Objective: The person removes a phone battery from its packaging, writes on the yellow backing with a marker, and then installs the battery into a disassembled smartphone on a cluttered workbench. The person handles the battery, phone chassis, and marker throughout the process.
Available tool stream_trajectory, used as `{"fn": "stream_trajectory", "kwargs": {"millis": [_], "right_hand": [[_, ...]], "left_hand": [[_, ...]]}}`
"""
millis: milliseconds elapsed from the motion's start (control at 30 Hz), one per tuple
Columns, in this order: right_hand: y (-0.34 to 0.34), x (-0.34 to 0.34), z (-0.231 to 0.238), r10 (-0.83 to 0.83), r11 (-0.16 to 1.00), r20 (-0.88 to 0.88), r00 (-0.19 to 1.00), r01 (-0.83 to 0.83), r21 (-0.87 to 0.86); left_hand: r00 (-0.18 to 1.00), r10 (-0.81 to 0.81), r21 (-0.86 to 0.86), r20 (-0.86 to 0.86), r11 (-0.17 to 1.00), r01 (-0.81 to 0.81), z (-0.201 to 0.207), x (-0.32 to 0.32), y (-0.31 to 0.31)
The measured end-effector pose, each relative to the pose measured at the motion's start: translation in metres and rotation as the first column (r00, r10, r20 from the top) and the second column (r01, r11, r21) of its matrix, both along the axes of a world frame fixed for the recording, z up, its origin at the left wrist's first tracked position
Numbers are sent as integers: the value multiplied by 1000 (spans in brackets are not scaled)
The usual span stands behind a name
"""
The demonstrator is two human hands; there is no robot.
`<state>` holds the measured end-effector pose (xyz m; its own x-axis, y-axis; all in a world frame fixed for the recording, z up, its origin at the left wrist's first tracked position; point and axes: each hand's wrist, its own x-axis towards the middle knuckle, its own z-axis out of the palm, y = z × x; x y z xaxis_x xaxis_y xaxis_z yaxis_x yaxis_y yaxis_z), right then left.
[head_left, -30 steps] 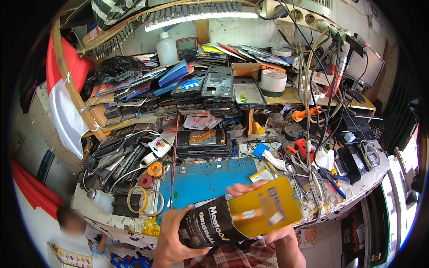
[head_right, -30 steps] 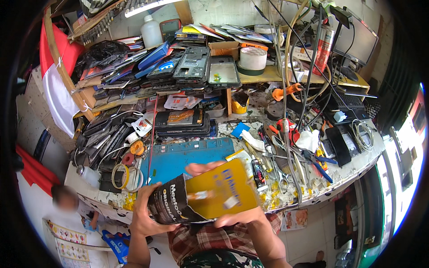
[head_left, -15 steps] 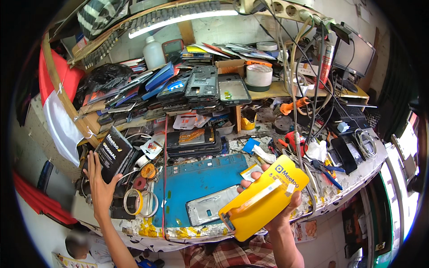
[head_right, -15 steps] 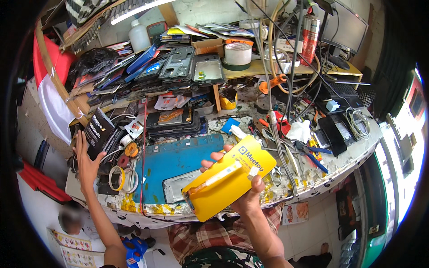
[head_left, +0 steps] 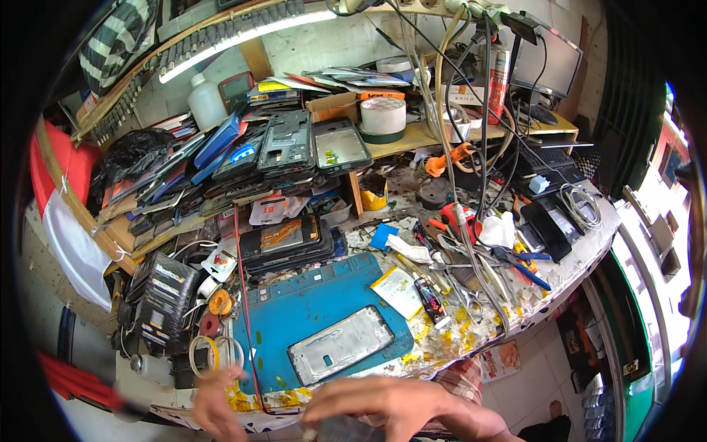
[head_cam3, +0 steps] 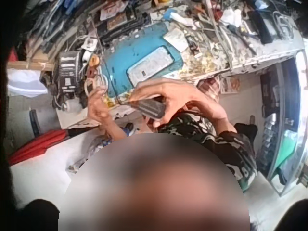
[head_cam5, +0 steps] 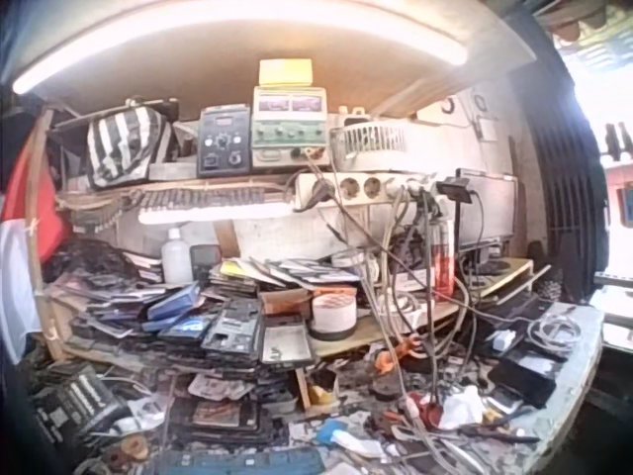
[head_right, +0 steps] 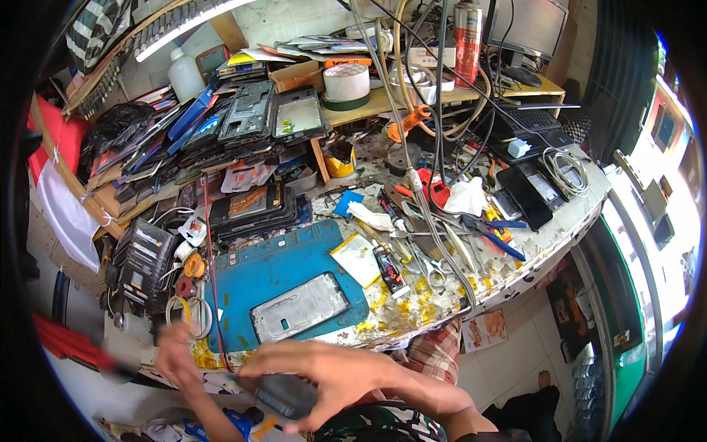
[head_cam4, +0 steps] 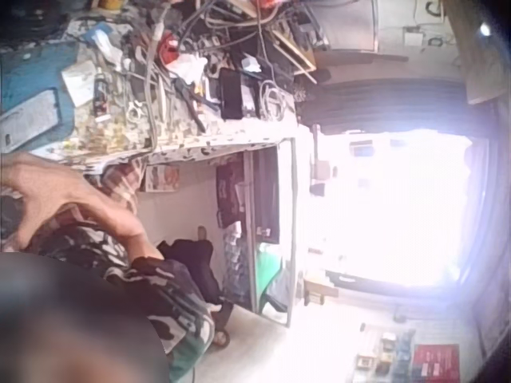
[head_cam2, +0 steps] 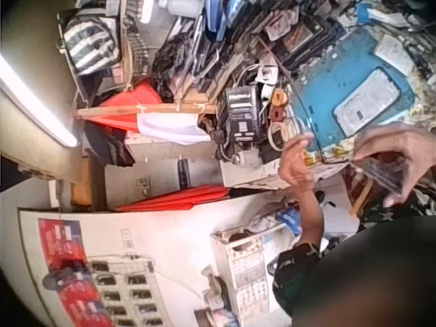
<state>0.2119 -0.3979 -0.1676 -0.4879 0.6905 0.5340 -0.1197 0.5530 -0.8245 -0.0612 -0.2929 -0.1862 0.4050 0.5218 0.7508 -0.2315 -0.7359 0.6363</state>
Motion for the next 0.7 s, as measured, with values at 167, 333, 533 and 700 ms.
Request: {"fn": "stream_trajectory", "kwargs": {"millis": [167,333,533,700], "right_hand": [[-3,-19,12,47,975,157,987,-79,208],[6,-18,6,-44,970,135,990,10,243],[9,-19,-12,14,994,73,997,-22,107],[-3,9,-8,-130,941,88,988,151,-303]], "left_hand": [[894,-323,-586,310,676,447,-32,27,-54],[764,-367,-685,530,346,641,-50,35,-61],[648,-495,-693,578,122,711,-73,45,-75],[556,-627,-720,545,-11,693,-80,61,-77]]}}
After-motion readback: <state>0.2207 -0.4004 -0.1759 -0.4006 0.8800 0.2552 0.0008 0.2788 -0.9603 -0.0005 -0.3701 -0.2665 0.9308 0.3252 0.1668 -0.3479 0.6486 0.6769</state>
